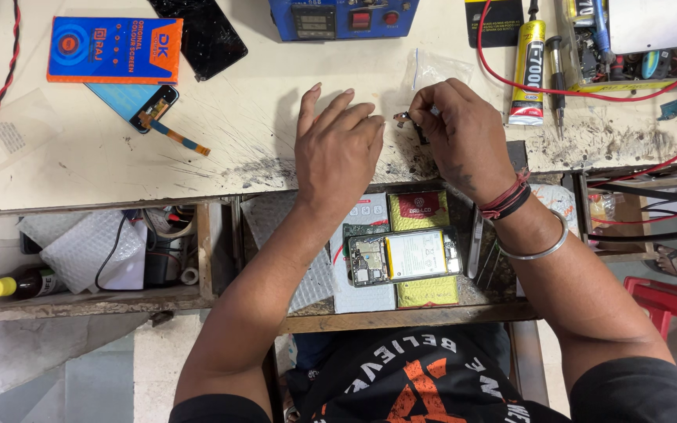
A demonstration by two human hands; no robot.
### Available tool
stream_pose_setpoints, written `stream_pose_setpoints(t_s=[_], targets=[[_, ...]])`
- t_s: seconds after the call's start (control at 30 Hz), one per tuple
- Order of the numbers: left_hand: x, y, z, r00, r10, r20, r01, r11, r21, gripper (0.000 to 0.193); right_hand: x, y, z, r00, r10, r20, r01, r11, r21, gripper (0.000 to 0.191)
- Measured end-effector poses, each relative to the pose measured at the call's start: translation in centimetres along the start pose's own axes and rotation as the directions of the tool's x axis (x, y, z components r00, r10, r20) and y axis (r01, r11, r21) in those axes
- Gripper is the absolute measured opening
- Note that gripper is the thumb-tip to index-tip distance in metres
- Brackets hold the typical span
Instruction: The person repairs a disassembled smartphone at a workbench. They hold the phone body with battery exposed, open a small plastic bag of parts, fit a small component near the camera area, press it into place, and repeatedly press and align the phone's internal parts while working over the open device.
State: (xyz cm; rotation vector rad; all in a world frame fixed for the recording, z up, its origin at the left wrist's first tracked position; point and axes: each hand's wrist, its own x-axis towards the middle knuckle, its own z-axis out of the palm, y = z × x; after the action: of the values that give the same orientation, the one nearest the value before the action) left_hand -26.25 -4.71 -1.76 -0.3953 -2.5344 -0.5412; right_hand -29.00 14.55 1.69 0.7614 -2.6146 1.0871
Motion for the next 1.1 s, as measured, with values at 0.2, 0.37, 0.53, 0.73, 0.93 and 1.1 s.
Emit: stream_pose_setpoints(t_s=[0.2, 0.37, 0.53, 0.73, 0.93, 1.1], targets=[[-0.1, 0.2, 0.1, 0.999, -0.013, 0.044, 0.012, 1.0, 0.02, 0.013, -0.1, 0.0, 0.0, 1.0, -0.015, 0.002, 0.015, 1.0, -0.022, 0.004], [-0.2, 0.2, 0.0, 0.999, -0.017, 0.05, 0.015, 0.999, 0.033, 0.016, 0.0, 0.0, -0.1, 1.0, -0.014, 0.005, 0.014, 1.0, -0.027, 0.004], [0.0, 0.0, 0.0, 0.997, -0.058, 0.041, 0.062, 0.992, -0.112, 0.023, -0.1, 0.0, -0.2, 1.0, -0.018, 0.015, 0.019, 0.999, -0.033, 0.005], [1.0, -0.6, 0.7, 0.989, -0.107, 0.1, 0.131, 0.949, -0.285, 0.019, -0.1, 0.0, -0.3, 0.997, -0.064, 0.047, 0.064, 0.998, -0.012, 0.008], [1.1, -1.0, 0.9, 0.979, -0.136, 0.151, 0.181, 0.92, -0.347, 0.013, -0.1, 0.2, -0.6, 0.992, -0.101, 0.079, 0.099, 0.995, 0.029, 0.01], [1.1, -1.0, 0.8, 0.983, -0.129, 0.127, 0.168, 0.917, -0.361, 0.01, 0.0, 0.4, -0.7, 0.988, -0.122, 0.099, 0.12, 0.992, 0.032, 0.011]])
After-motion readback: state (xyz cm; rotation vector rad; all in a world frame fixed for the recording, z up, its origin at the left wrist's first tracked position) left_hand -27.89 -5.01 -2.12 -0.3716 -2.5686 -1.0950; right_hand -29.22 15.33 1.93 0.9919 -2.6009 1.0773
